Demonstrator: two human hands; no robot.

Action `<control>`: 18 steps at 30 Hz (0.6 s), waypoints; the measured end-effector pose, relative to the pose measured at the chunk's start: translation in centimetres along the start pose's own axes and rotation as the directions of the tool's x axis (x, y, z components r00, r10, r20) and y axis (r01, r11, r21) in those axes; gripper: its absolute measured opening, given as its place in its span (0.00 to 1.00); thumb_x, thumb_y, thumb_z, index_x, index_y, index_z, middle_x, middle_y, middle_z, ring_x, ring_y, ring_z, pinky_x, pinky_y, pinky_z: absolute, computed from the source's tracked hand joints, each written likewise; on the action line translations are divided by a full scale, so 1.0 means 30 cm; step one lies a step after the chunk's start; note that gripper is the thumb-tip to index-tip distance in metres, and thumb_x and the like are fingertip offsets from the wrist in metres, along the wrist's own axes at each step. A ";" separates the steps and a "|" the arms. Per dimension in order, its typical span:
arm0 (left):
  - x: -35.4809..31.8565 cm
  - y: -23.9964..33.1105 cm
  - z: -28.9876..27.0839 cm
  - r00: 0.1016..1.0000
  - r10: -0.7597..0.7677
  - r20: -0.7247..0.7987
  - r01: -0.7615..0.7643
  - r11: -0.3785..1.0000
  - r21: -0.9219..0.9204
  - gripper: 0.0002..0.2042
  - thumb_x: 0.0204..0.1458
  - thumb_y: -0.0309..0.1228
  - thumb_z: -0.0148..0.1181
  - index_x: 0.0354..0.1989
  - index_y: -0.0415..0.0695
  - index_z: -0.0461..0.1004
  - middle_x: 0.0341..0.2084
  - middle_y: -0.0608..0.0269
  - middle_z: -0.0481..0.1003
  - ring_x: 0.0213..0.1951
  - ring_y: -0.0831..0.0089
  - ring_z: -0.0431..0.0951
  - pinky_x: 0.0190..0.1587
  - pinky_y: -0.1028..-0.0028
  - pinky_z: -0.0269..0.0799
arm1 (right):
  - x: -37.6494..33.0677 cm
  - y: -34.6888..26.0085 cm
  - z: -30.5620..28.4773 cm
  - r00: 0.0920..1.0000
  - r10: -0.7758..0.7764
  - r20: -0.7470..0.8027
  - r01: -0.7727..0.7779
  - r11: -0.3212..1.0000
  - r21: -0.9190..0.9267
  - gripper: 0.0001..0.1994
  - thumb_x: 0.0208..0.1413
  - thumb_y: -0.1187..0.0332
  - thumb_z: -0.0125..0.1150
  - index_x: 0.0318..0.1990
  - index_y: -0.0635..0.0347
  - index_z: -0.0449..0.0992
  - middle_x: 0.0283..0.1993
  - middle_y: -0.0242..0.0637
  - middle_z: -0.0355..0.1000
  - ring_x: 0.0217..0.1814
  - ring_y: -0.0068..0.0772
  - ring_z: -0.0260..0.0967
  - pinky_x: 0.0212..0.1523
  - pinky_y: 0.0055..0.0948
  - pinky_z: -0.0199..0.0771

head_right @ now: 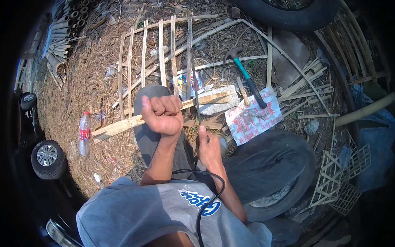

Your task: The person whittles a strip of bamboo using a large blade while seated on the ground. The person uses their hands to position the bamboo strip against a stone and carefully shaves off layers, periodically checking the thickness of the strip.

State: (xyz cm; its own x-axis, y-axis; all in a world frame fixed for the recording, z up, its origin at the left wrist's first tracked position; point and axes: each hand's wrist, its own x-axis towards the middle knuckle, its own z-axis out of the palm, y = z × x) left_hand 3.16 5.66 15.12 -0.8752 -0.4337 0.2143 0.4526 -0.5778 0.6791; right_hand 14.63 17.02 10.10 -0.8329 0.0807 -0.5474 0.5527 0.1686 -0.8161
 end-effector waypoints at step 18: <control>-0.012 0.011 -0.002 0.979 -0.058 0.197 0.056 0.998 0.014 0.27 0.67 0.44 0.33 0.13 0.49 0.44 0.04 0.67 0.48 0.07 0.74 0.43 0.12 0.71 0.42 | 0.088 -0.045 -0.112 0.942 0.302 0.146 -0.325 0.930 0.171 0.32 0.69 0.40 0.37 0.16 0.52 0.58 0.10 0.26 0.52 0.08 0.21 0.49 0.10 0.25 0.49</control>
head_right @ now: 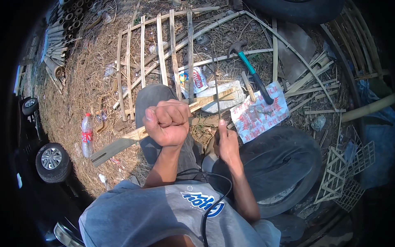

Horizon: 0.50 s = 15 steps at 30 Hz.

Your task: The person whittles a strip of bamboo using a large blade while seated on the ground. The person uses their hands to position the bamboo strip against a stone and carefully shaves off layers, periodically checking the thickness of the strip.

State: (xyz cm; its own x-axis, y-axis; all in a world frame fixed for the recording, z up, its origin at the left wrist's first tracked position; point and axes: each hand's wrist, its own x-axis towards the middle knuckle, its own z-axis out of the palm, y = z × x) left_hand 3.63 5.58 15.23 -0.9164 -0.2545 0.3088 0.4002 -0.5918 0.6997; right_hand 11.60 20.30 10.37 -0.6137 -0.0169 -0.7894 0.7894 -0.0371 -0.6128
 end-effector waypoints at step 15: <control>0.018 -0.002 -0.023 0.999 0.034 0.002 -0.034 0.998 -0.054 0.26 0.68 0.38 0.36 0.13 0.48 0.46 0.06 0.68 0.46 0.08 0.77 0.43 0.12 0.73 0.43 | -0.100 -0.031 0.075 0.970 -0.232 0.073 0.242 0.948 -0.208 0.33 0.68 0.43 0.43 0.22 0.66 0.68 0.14 0.32 0.59 0.17 0.24 0.57 0.21 0.33 0.59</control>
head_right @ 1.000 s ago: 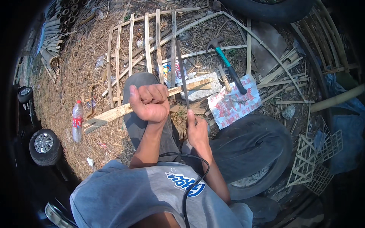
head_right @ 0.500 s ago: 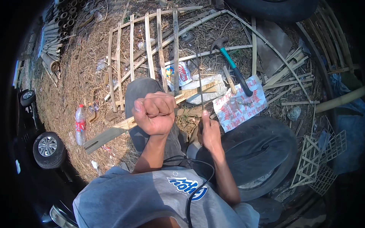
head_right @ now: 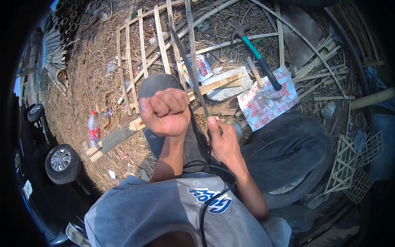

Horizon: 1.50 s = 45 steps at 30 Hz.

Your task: The person whittles a strip of bamboo using a large blade while seated on the ground. The person uses their hands to position the bamboo strip against a stone and carefully shaves off layers, periodically checking the thickness of the strip.

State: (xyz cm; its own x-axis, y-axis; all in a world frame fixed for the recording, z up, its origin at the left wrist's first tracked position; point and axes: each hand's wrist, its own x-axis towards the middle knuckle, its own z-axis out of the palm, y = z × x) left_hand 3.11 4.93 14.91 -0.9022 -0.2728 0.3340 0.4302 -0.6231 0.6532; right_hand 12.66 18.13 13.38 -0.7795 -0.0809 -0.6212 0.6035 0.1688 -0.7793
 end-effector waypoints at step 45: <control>0.023 0.009 0.040 0.997 -0.042 -0.071 0.058 0.970 0.237 0.26 0.68 0.44 0.33 0.14 0.54 0.44 0.05 0.72 0.43 0.09 0.79 0.37 0.13 0.75 0.35 | 0.138 0.123 -0.001 0.977 0.136 -0.161 -0.134 0.991 0.027 0.42 0.63 0.34 0.40 0.20 0.73 0.69 0.14 0.46 0.58 0.21 0.35 0.58 0.30 0.45 0.65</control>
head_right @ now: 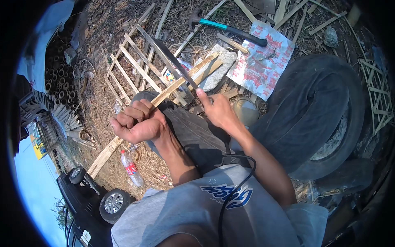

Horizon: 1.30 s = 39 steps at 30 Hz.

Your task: The person whittles a strip of bamboo using a large blade while seated on the ground. The person uses their hands to position the bamboo strip against a stone and carefully shaves off layers, periodically checking the thickness of the strip.

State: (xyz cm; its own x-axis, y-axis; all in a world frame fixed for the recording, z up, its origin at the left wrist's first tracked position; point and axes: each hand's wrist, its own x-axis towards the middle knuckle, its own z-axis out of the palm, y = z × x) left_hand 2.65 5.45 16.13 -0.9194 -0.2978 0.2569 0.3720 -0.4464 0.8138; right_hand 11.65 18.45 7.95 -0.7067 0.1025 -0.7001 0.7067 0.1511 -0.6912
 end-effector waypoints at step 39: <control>0.055 -0.015 0.073 0.864 0.076 0.497 0.061 0.965 -0.254 0.26 0.66 0.37 0.37 0.11 0.49 0.47 0.02 0.66 0.52 0.05 0.78 0.46 0.08 0.76 0.44 | 0.241 0.191 -0.060 0.907 0.415 0.071 -0.378 0.727 0.574 0.37 0.62 0.33 0.42 0.22 0.61 0.71 0.14 0.35 0.62 0.12 0.30 0.60 0.14 0.34 0.60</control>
State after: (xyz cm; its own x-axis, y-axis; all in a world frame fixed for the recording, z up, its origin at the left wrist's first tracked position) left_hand 0.67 7.01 17.33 -0.8298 0.1281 0.5431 0.3353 -0.6635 0.6688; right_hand 10.52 21.81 -0.76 -0.3451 0.0855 -0.9347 0.8007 -0.4927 -0.3407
